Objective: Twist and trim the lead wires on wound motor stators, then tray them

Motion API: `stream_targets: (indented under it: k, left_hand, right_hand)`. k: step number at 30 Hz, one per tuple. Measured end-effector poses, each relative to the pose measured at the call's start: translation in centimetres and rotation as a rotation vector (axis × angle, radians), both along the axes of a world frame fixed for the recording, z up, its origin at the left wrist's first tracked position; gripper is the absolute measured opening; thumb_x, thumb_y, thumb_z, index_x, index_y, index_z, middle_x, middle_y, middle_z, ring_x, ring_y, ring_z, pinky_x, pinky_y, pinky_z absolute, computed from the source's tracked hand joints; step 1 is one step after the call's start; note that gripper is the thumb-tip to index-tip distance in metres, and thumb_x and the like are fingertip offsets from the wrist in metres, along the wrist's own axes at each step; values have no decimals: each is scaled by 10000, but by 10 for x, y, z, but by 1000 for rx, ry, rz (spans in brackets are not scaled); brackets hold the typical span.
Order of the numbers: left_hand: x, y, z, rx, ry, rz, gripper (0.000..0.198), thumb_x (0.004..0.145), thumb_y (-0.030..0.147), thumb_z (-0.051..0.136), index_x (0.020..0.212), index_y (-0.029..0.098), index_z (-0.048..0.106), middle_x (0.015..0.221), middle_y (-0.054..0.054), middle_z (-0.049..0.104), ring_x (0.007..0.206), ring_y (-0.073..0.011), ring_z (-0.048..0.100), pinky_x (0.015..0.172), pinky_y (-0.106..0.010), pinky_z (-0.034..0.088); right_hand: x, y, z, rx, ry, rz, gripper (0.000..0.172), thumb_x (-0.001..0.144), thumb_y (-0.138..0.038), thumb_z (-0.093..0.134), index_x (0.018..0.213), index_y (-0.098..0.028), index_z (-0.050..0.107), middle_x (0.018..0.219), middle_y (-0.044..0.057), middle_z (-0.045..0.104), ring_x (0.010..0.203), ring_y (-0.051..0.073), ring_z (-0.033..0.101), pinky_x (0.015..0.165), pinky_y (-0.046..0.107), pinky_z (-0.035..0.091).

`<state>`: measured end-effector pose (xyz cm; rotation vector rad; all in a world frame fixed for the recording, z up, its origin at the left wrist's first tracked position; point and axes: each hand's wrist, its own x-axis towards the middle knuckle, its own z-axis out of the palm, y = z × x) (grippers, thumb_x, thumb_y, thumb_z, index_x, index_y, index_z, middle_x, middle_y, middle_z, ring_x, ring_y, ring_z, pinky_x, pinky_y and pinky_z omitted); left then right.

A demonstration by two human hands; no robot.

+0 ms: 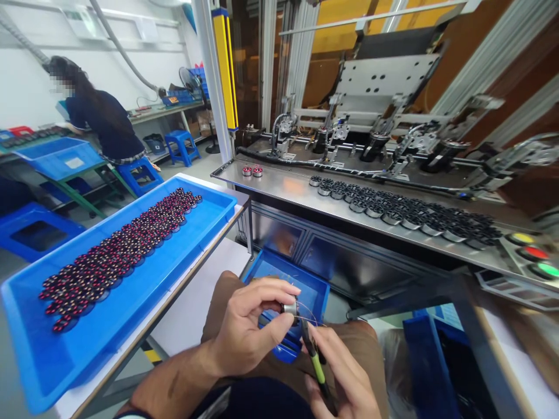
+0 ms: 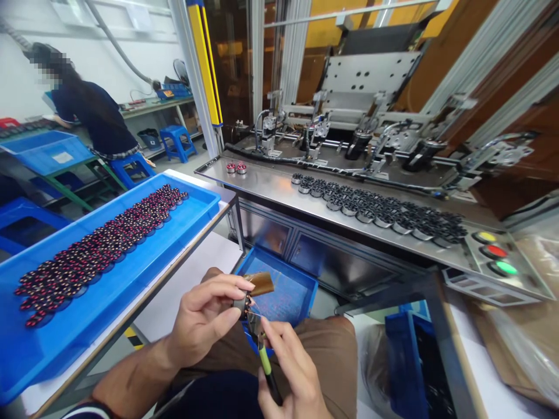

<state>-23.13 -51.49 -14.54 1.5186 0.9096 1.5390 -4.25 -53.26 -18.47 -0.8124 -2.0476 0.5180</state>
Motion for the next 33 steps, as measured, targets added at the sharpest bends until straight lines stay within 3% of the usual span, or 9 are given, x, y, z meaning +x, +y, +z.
stream_targets:
  k: [7, 17, 22, 24, 29, 33]
  left_hand:
    - [-3, -2, 1, 23, 47, -16, 188, 834, 125, 688, 1007, 198, 708, 1077, -89, 747, 1035, -204, 671, 936, -326, 537]
    - [-2, -3, -1, 97, 48, -75, 296, 826, 82, 684, 1083, 229, 682, 1110, -54, 735, 1038, -173, 672, 933, -293, 530]
    - [-2, -2, -1, 117, 95, -57, 264, 829, 93, 687, 1061, 220, 686, 1086, -54, 739, 1013, -165, 679, 933, -283, 528]
    - [-4, -1, -1, 123, 98, -54, 247, 840, 108, 683, 1062, 217, 682, 1095, -59, 732, 1023, -168, 676, 937, -288, 531]
    - [-11, 0, -9, 192, 166, -103, 246, 842, 152, 707, 1075, 217, 661, 1235, -94, 644, 1092, -203, 651, 961, -351, 550]
    - [-16, 1, -21, 292, 304, -11, 517, 796, 142, 757, 1269, 222, 564, 1200, -115, 639, 1173, -253, 612, 984, -425, 561]
  right_hand:
    - [4, -2, -1, 5, -16, -28, 829, 809, -40, 486, 1543, -369, 284, 1151, 67, 688, 975, 279, 717, 758, 356, 639]
    - [0, -4, 3, 11, 2, -32, 734, 817, -27, 465, 1512, -238, 357, 1154, 112, 649, 1034, 251, 680, 825, 317, 609]
    - [2, -3, -6, 25, 14, -22, 753, 816, -23, 462, 1519, -274, 361, 1132, 83, 683, 1009, 224, 698, 776, 273, 614]
    - [6, -3, -11, 21, -2, -45, 718, 824, -40, 482, 1502, -259, 402, 1188, 83, 696, 1049, 238, 699, 838, 299, 613]
    - [13, -2, -18, -192, -56, -198, 518, 883, -169, 529, 1400, -182, 554, 1288, 106, 671, 1176, 273, 649, 1034, 396, 525]
    - [10, 0, -17, -338, -12, -235, 545, 826, -155, 539, 1369, -173, 586, 1280, 106, 677, 1205, 258, 630, 1041, 365, 510]
